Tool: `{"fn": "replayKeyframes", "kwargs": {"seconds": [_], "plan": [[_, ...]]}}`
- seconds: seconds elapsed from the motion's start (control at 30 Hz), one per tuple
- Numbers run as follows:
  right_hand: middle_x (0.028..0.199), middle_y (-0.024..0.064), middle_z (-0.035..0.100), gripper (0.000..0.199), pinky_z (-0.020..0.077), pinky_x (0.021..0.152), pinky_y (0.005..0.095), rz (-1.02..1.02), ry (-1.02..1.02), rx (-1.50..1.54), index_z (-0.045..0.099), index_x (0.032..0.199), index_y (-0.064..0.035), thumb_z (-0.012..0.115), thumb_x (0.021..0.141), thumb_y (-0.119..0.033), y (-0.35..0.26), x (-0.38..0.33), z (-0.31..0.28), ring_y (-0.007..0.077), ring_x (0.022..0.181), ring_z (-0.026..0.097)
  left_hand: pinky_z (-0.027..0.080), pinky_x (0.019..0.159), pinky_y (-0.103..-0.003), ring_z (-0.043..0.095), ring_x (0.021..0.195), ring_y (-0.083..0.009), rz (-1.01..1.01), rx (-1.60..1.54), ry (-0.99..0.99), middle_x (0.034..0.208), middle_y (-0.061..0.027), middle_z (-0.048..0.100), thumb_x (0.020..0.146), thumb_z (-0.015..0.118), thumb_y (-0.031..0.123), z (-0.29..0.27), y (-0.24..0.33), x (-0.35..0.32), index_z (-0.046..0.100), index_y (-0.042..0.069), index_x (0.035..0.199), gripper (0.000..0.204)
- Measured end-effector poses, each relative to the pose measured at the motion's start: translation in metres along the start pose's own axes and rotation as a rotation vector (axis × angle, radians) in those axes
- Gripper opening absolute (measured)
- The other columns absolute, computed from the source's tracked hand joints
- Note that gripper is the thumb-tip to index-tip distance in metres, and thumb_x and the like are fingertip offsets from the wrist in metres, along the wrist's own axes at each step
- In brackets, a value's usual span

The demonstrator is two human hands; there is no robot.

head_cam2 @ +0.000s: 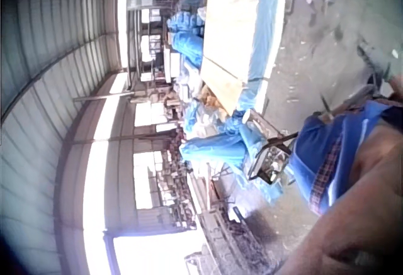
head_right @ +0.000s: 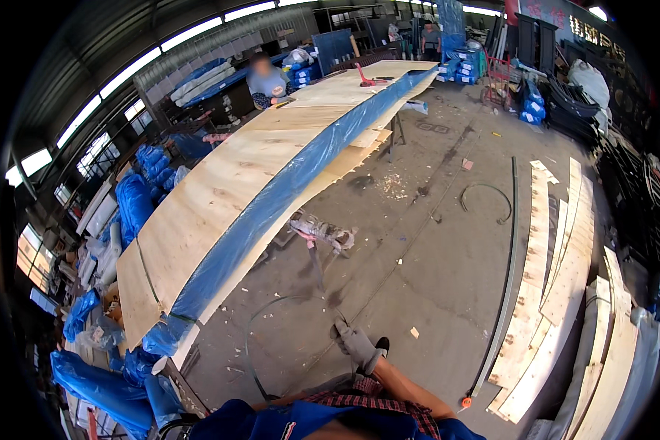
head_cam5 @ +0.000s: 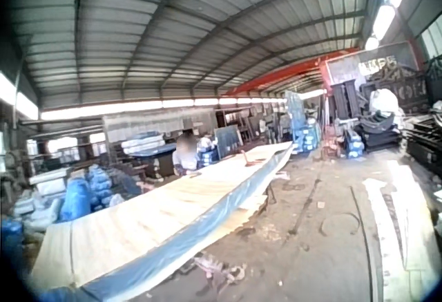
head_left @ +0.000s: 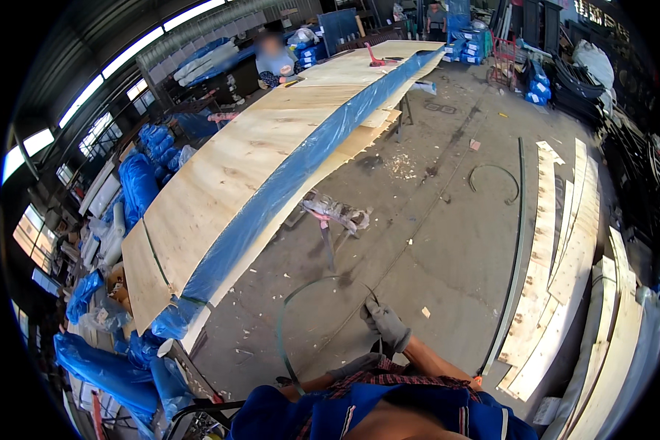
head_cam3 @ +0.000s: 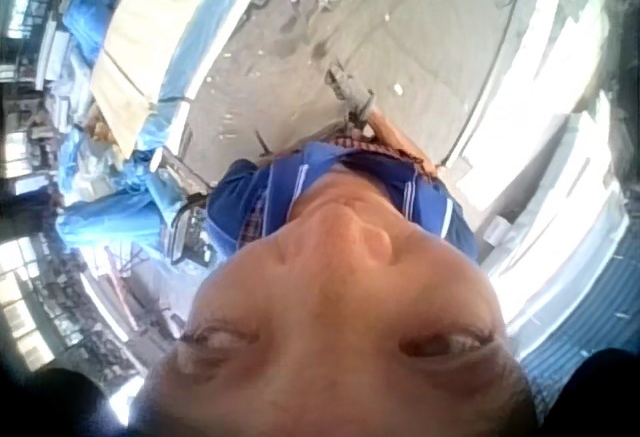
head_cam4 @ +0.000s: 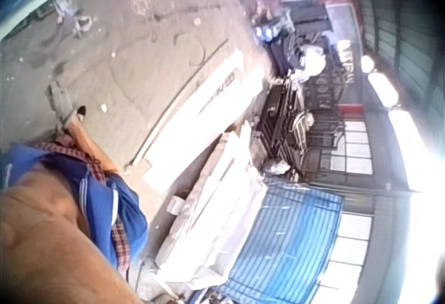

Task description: The person uses pliers to chip and remove sections of a large curved wooden panel, creating a rectangular cutout. The person then picks up a clamp and a strap, walks to a tool cart, and places them there.

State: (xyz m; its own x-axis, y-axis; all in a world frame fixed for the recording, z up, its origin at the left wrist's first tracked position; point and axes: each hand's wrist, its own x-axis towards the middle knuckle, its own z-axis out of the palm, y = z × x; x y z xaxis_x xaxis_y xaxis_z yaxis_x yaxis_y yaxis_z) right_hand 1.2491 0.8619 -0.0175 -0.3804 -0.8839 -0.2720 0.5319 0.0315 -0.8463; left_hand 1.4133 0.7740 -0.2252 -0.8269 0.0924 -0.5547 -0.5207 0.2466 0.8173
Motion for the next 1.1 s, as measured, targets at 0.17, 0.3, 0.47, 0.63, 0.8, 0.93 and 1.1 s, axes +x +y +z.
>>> {"fn": "replayKeyframes", "kwargs": {"seconds": [0.17, 0.3, 0.47, 0.63, 0.8, 0.93, 1.1], "plan": [[0.053, -0.0076, 0.031, 0.049, 0.021, 0.041, 0.0217, -0.156, 0.12, -0.176, 0.047, 0.068, -0.0108, 0.039, 0.095, -0.051, -0.042, 0.056, -0.066, 0.0039, 0.045, 0.025, 0.043, 0.068, -0.027, 0.054, 0.07, -0.0178, -0.122, -0.201, 0.131, 0.072, -0.0051, 0.059, 0.093, 0.049, 0.047, -0.065, 0.014, 0.033, 0.066, 0.003, 0.088, 0.047], [0.051, -0.0061, 0.035, 0.045, 0.0256, 0.041, 0.023, -0.128, 0.153, -0.228, 0.05, 0.069, -0.0079, 0.043, 0.096, -0.042, -0.055, 0.102, -0.114, 0.0041, 0.044, 0.032, 0.044, 0.06, -0.037, 0.055, 0.059, -0.0224, -0.047, -0.068, 0.265, 0.068, -0.0067, 0.061, 0.086, 0.046, 0.062, -0.128, 0.063, 0.055, 0.069, 0.005, 0.087, 0.062], [0.054, -0.0044, 0.038, 0.042, 0.0288, 0.043, 0.0231, 0.067, -0.013, -0.238, 0.051, 0.071, -0.0074, 0.041, 0.098, -0.039, -0.084, 0.158, -0.14, 0.0053, 0.047, 0.036, 0.045, 0.06, -0.039, 0.057, 0.063, -0.0254, -0.221, 0.143, 0.44, 0.07, -0.0086, 0.062, 0.083, 0.048, 0.065, -0.135, 0.038, 0.094, 0.07, 0.007, 0.085, 0.062], [0.056, -0.003, 0.041, 0.04, 0.0314, 0.043, 0.0233, 0.085, -0.233, -0.234, 0.05, 0.074, -0.0066, 0.038, 0.099, -0.036, -0.101, 0.219, -0.167, 0.0061, 0.046, 0.037, 0.046, 0.06, -0.04, 0.059, 0.066, -0.0284, -0.511, 0.154, 0.603, 0.072, -0.0106, 0.064, 0.079, 0.049, 0.067, -0.104, 0.0, 0.106, 0.07, 0.009, 0.084, 0.062], [0.053, -0.0042, 0.038, 0.038, 0.0293, 0.04, 0.0234, 0.181, -0.274, -0.097, 0.048, 0.073, -0.0081, 0.041, 0.098, -0.036, -0.132, 0.276, -0.209, 0.0059, 0.043, 0.035, 0.047, 0.061, -0.042, 0.062, 0.07, -0.0314, -0.687, 0.139, 0.718, 0.075, -0.0125, 0.065, 0.076, 0.05, 0.069, -0.097, -0.011, 0.129, 0.071, 0.012, 0.082, 0.061], [0.051, -0.0076, 0.025, 0.038, 0.0206, 0.038, 0.0236, 0.638, -0.164, 0.234, 0.043, 0.069, -0.0143, 0.043, 0.097, -0.041, -0.185, 0.333, -0.258, 0.0061, 0.04, 0.022, 0.048, 0.061, -0.043, 0.063, 0.073, -0.0338, -0.78, 0.137, 0.758, 0.077, -0.014, 0.066, 0.073, 0.051, 0.071, -0.107, -0.003, 0.172, 0.071, 0.014, 0.081, 0.061], [0.055, -0.0085, 0.027, 0.032, 0.0224, 0.044, 0.0215, 0.684, -0.258, 0.605, 0.046, 0.071, -0.0152, 0.052, 0.093, -0.038, -0.227, 0.421, -0.375, 0.0052, 0.045, 0.023, 0.049, 0.061, -0.044, 0.064, 0.072, -0.0337, -0.819, 0.243, 0.863, 0.076, -0.0117, 0.067, 0.072, 0.055, 0.069, -0.146, 0.045, 0.235, 0.072, 0.017, 0.077, 0.055]]}}
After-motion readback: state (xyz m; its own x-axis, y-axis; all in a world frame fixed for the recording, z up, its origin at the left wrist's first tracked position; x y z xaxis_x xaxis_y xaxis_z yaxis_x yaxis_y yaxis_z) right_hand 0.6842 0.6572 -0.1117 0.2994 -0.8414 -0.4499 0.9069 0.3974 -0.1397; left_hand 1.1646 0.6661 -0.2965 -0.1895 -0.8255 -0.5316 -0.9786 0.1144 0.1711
